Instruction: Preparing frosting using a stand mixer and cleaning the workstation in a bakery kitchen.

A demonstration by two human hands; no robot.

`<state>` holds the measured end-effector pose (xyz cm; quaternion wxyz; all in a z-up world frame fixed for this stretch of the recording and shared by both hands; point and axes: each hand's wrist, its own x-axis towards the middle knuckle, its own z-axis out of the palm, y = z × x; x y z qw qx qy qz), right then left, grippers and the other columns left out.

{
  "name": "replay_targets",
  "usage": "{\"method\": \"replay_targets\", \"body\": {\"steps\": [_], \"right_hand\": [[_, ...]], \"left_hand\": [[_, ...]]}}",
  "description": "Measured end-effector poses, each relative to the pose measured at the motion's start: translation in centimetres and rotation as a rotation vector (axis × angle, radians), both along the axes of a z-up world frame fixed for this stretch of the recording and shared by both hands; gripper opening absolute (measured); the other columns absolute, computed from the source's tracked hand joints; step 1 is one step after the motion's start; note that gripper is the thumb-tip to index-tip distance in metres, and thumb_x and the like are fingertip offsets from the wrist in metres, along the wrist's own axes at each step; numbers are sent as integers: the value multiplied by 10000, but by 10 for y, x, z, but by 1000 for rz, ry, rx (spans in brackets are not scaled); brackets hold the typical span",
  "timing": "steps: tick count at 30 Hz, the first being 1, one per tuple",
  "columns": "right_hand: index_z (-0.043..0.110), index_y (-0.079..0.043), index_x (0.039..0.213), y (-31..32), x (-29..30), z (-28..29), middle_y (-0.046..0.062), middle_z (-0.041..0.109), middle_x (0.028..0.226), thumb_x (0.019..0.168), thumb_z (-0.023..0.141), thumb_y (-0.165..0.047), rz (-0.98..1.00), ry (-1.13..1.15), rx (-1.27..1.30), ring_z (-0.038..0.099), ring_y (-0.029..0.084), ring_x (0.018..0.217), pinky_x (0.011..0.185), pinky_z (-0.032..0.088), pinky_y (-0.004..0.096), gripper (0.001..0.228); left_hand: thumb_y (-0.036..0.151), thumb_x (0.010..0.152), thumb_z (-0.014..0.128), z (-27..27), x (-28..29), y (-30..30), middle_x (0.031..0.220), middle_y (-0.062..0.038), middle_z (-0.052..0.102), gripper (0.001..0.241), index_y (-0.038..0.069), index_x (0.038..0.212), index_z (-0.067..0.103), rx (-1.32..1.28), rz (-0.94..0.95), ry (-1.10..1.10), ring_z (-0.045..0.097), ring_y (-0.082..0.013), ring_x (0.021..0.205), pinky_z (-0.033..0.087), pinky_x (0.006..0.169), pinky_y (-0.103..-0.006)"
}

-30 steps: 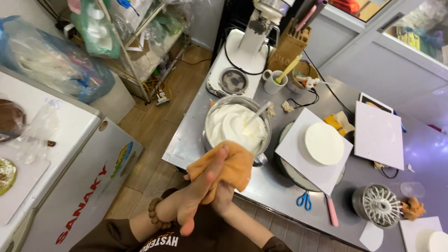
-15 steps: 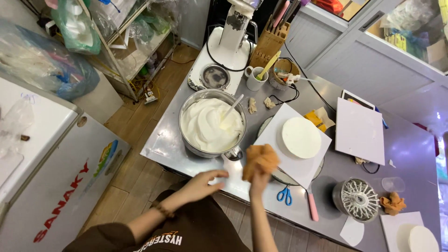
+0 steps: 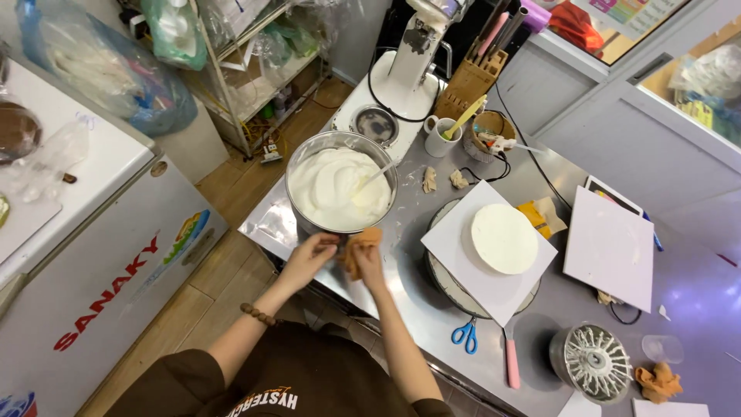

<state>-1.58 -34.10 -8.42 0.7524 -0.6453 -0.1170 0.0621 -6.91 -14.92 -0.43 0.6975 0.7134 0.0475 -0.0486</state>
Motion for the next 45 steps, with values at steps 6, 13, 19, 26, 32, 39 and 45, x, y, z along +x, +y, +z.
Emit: {"method": "replay_targets", "body": {"steps": [6, 13, 19, 26, 32, 39, 45], "right_hand": [[464, -50, 1458, 22, -28, -110, 151, 644, 1294, 1055, 586, -235, -49, 232, 321, 658, 256, 1132, 973, 522, 467, 460], [479, -114, 1077, -55, -106, 9, 58, 407, 1074, 950, 551, -437, -411, -180, -811, 309, 308, 991, 844, 222, 484, 354], [436, -210, 1543, -33, -43, -23, 128, 347, 1633, 924, 529, -567, -408, -523, -1502, 306, 367, 1494, 1185, 165, 676, 720], [568, -62, 1431, -37, 124, -75, 175, 548, 1463, 989, 513, -410, -782, -476, -1604, 504, 391, 1303, 1023, 389, 661, 566], [616, -41, 1357, -27, 220, -67, 209, 595, 1412, 988, 539, -399, -1095, -430, -1654, 548, 406, 1279, 1013, 399, 664, 520], [534, 53, 1444, -49, 303, -77, 286, 513, 1490, 1012, 461, -383, -1186, -76, -1587, 445, 447, 1351, 1143, 158, 702, 619], [549, 26, 1468, -55, 301, -80, 272, 468, 1551, 1036, 386, -385, -1157, -57, -1602, 383, 480, 1399, 1138, 156, 686, 619]], "left_hand": [[394, 929, 760, 11, 1, 28, 1103, -188, 725, 445, 35, 1181, 684, 108, 200, 47, 700, -315, 1077, 540, 948, -435], [367, 874, 687, 29, -11, 23, 1044, -94, 731, 417, 70, 1164, 637, 233, -62, 52, 698, -199, 925, 568, 827, -320], [264, 974, 566, 32, -3, 29, 910, -30, 754, 260, 50, 1059, 688, 163, -72, 44, 650, -133, 787, 515, 731, -253], [198, 966, 556, 22, -16, 46, 973, -41, 763, 218, 51, 1069, 679, 133, -79, 28, 683, -145, 846, 545, 774, -278], [273, 962, 556, 4, -20, 54, 1211, -38, 718, 351, 92, 1251, 639, 202, -152, 27, 690, -192, 1046, 521, 917, -308], [244, 970, 609, -85, -25, 68, 1332, -102, 635, 422, 85, 1356, 550, 223, -269, -128, 645, -256, 1166, 498, 973, -351], [-67, 805, 606, -145, -28, 70, 1480, -78, 516, 681, 128, 1445, 479, 209, -372, 0, 555, -230, 1322, 477, 1053, -299]]}}
